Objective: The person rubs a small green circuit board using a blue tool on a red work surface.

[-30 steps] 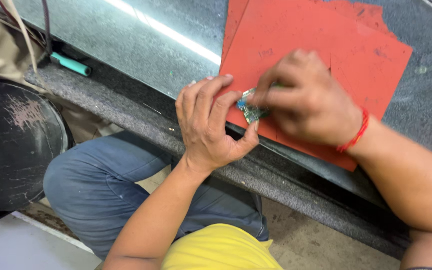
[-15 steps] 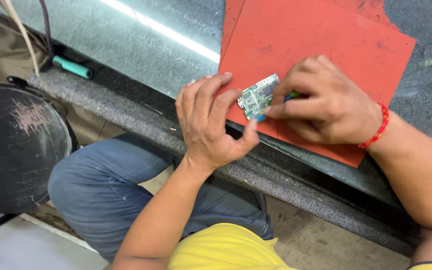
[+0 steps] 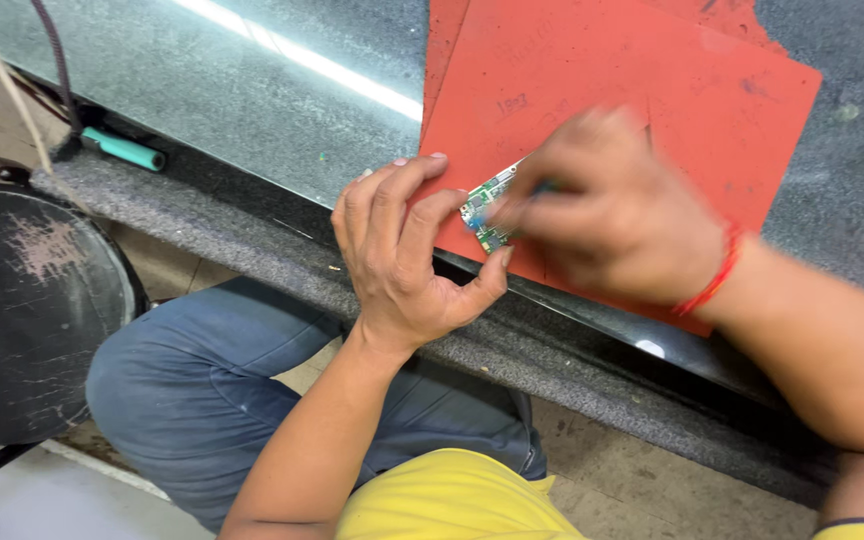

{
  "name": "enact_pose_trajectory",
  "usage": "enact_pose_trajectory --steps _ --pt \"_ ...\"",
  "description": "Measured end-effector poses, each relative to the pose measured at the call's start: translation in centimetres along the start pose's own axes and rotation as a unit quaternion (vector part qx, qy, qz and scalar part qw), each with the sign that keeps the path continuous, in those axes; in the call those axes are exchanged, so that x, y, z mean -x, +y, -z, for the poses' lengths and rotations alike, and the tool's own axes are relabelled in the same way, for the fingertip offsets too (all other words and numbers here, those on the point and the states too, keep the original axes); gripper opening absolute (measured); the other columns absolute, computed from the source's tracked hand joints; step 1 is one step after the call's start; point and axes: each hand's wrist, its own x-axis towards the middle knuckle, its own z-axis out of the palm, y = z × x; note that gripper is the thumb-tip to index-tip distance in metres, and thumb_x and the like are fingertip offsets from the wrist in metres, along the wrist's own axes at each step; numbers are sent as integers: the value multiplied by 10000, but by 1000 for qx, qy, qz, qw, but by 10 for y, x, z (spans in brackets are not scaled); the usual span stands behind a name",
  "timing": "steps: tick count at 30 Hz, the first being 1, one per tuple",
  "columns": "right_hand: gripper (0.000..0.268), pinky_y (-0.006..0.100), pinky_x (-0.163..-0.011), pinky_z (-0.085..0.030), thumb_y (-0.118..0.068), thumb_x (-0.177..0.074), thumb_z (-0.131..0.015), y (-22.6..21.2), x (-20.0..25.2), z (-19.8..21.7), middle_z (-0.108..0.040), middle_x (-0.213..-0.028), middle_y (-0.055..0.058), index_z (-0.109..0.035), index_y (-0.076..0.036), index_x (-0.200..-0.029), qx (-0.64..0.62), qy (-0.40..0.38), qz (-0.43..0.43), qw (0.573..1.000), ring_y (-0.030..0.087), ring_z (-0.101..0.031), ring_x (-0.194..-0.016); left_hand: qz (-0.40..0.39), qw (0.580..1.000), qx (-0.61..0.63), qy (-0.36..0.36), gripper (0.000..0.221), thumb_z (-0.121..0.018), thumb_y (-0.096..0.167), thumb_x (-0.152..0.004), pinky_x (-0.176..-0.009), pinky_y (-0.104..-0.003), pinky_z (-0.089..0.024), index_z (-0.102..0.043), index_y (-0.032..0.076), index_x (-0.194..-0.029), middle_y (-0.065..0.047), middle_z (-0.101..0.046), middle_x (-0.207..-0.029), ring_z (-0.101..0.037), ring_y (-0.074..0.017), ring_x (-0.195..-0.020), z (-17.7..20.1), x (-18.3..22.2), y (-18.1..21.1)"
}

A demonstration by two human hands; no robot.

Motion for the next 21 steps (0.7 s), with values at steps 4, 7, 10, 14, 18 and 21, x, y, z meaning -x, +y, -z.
enact_pose_trajectory --steps 4,7,10,14,18,21 --pt "415 438 -876 -419 -18 -766 -767 9 -2 -3 -661 -1079 41 -759 -162 -1155 36 -19 -29 999 278 -572 -1007 1 1000 -2 -1 464 -809 423 -846 -1127 -479 -384 -642 100 -1134 -97 -586 -1344 -535 -325 -1269 -2 3 -1" --pt "403 424 -866 -418 -11 -768 -764 12 -6 0 -674 -1075 25 -771 -163 -1142 45 -3 -29 999 270 -562 -997 1 1000 -10 9 456 -792 418 -855 -1107 -460 -383 -642 96 -1141 -95 -588 -1354 -536 -319 -1279 -1 2 0" --pt "358 403 -819 -419 -57 -751 -781 6 2 -4 -673 -1047 32 -777 -150 -1097 14 -6 -22 1000 262 -569 -979 4 1000 -5 6 444 -778 419 -862 -1120 -465 -386 -640 94 -1132 -94 -587 -1353 -537 -320 -1278 -3 2 1" --pt "378 423 -889 -426 26 -739 -722 21 1 5 -670 -1063 22 -768 -158 -1066 0 -17 -33 999 251 -579 -998 0 1000 -8 7 448 -770 431 -859 -1145 -492 -385 -640 94 -1123 -98 -586 -1344 -536 -326 -1269 -1 1 0" --pt "351 436 -858 -422 13 -660 -726 22 5 3 -671 -1045 45 -750 -134 -977 -32 -39 -15 999 272 -600 -976 3 1000 -6 2 450 -765 418 -863 -1094 -457 -392 -641 85 -1141 -103 -585 -1361 -534 -328 -1277 -2 3 0" --pt "318 375 -904 -425 37 -834 -740 30 1 8 -661 -1114 -6 -759 -168 -1076 9 5 -67 998 224 -577 -994 1 1000 -6 5 438 -768 422 -864 -1096 -461 -392 -637 93 -1122 -100 -588 -1345 -536 -330 -1276 -1 3 1"
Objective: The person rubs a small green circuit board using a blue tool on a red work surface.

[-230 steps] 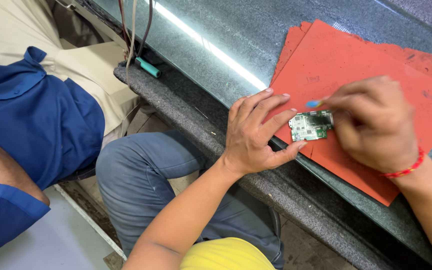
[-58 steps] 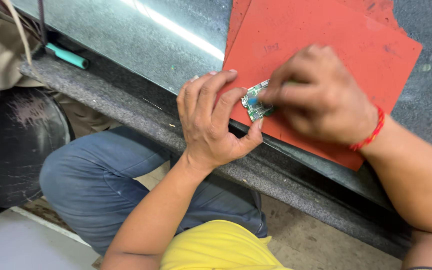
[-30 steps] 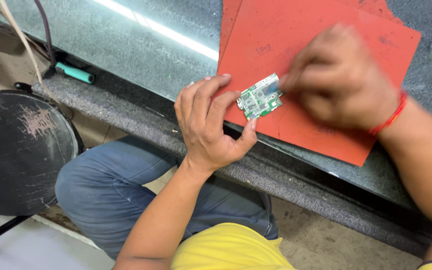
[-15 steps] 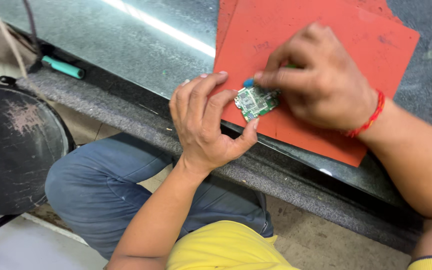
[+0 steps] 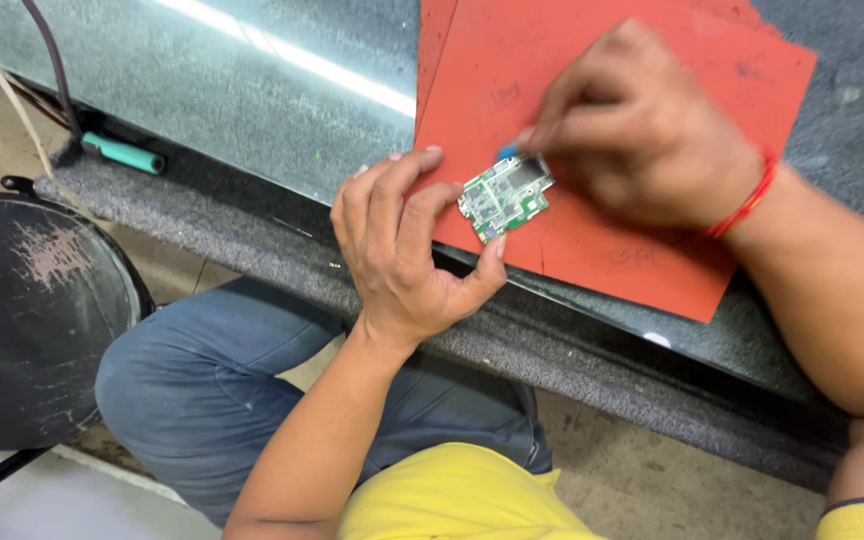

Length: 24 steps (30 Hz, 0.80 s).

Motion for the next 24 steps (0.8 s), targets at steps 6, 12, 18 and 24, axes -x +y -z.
enact_pose_trajectory --steps 6,12,18,24 --pt "378 421 -955 -441 38 -768 -726 -4 -5 -8 -652 -1125 34 -768 -151 -1093 -17 -6 30 999 258 -567 -1077 2 1000 -2 3 456 -761 428 -870 -1098 -461 -393 -635 88 -1145 -106 -590 -1350 -541 -341 -1272 -2 0 -1" --pt "419 416 -847 -426 -61 -659 -772 -10 4 -12 -650 -1075 21 -774 -153 -1068 -89 -66 111 988 260 -568 -997 -5 1000 -13 7 482 -734 431 -857 -1124 -482 -402 -670 93 -1194 -108 -599 -1339 -551 -326 -1262 -3 -2 1" --pt "446 461 -843 -416 -102 -575 -740 9 13 5 -663 -1036 33 -769 -168 -1016 -44 -70 109 991 299 -602 -982 -3 1000 -18 -8 443 -725 441 -873 -1099 -458 -385 -688 112 -1167 -105 -602 -1335 -543 -326 -1262 -3 -1 0" --pt "279 337 -871 -521 12 -878 -549 21 16 12 -648 -1132 1 -682 -125 -1082 -187 -96 -108 972 164 -654 -1024 -12 1000 -19 -12 450 -727 450 -922 -1126 -444 -367 -686 113 -1217 -96 -591 -1362 -526 -326 -1295 -5 5 -5"
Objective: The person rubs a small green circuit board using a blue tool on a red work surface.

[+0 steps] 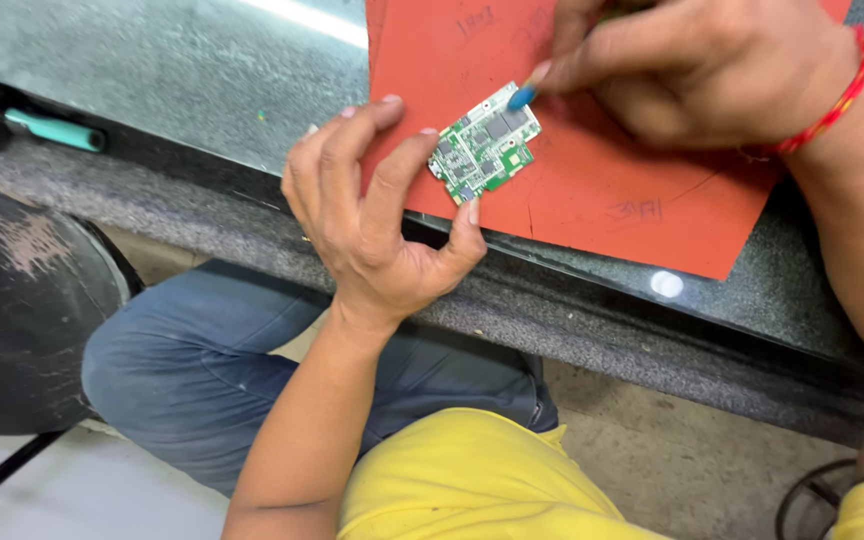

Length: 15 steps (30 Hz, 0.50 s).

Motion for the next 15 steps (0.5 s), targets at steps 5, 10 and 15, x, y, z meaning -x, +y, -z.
enact_pose_trajectory --steps 5,10,15 --pt "185 359 -843 -488 -77 -935 -646 4 -5 -13 -652 -1117 8 -696 -95 -1112 16 13 112 994 201 -640 -1034 10 1000 2 -15 469 -722 463 -939 -1136 -437 -372 -683 103 -1235 -99 -585 -1383 -524 -302 -1256 5 2 2" --pt "349 456 -853 -456 -51 -721 -764 -13 -7 -16 -671 -1061 73 -764 -125 -1062 149 22 184 971 298 -614 -965 4 1000 2 -2 459 -738 466 -921 -1101 -442 -378 -690 101 -1196 -101 -589 -1358 -519 -324 -1285 2 -6 2" --pt "401 434 -851 -485 25 -767 -774 -15 -9 -7 -667 -1045 118 -746 -36 -1163 180 37 148 972 313 -630 -956 -5 1000 -1 4 476 -751 480 -908 -1092 -450 -373 -691 96 -1183 -103 -586 -1348 -520 -330 -1275 1 -6 2"
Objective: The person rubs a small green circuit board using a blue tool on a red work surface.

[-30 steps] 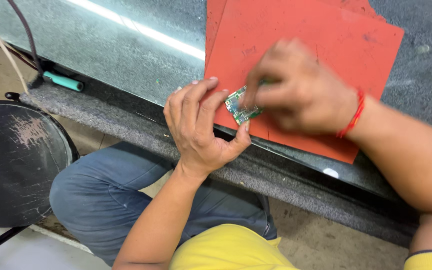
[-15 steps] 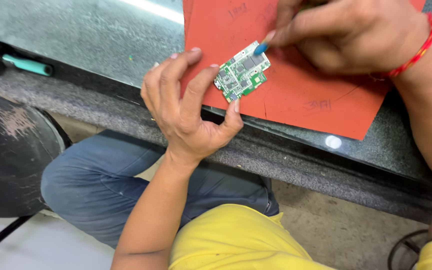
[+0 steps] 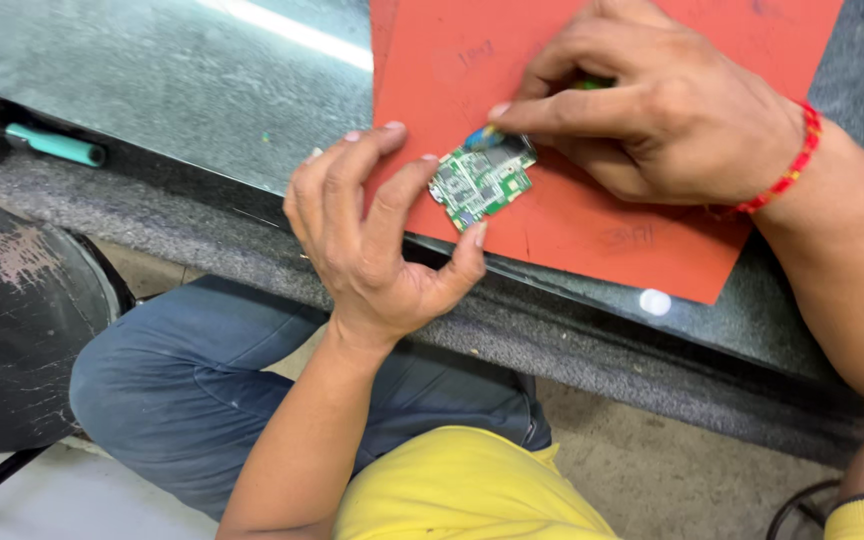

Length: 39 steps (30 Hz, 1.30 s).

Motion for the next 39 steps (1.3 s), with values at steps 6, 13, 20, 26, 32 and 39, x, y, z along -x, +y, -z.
enact_pose_trajectory --steps 6,13,20,26,32,39 --pt "283 380 -764 -508 23 -867 -781 -17 2 -5 -615 -1196 197 -683 -45 -1124 -40 42 -158 986 296 -646 -911 9 1000 10 1 460 -764 438 -898 -1106 -444 -380 -682 91 -1189 -104 -587 -1357 -540 -324 -1286 1 3 -2" --pt "294 404 -811 -520 62 -908 -782 -18 4 -10 -667 -1029 91 -709 -49 -1170 73 68 -128 987 320 -669 -927 53 998 16 34 446 -803 387 -868 -1161 -457 -368 -686 78 -1168 -118 -567 -1343 -430 -341 -1340 2 2 0" --pt "573 420 -812 -535 170 -726 -637 -51 -5 -10 -647 -1074 179 -722 -51 -1248 78 34 -107 991 334 -628 -943 66 997 11 27 452 -813 413 -861 -1171 -468 -343 -673 96 -1152 -99 -558 -1351 -401 -327 -1357 4 3 0" --pt "460 418 -831 -497 119 -749 -684 -41 -14 -14 -648 -1044 145 -759 -60 -1166 77 47 -70 994 348 -584 -919 65 998 8 16 462 -806 419 -863 -1129 -454 -348 -659 101 -1164 -83 -569 -1351 -450 -302 -1323 5 3 1" --pt "368 423 -881 -486 148 -806 -688 -29 -17 -9 -651 -1051 152 -764 -8 -1130 94 57 -70 991 343 -606 -956 54 998 10 25 472 -782 462 -883 -1130 -455 -345 -655 106 -1166 -78 -571 -1340 -471 -288 -1293 1 3 -3" --pt "297 401 -792 -519 116 -896 -678 -23 -11 -19 -618 -1109 209 -717 9 -1171 59 80 -76 992 344 -633 -966 44 998 19 27 502 -744 502 -911 -1135 -434 -304 -657 99 -1197 -7 -609 -1348 -529 -217 -1294 1 9 -11"
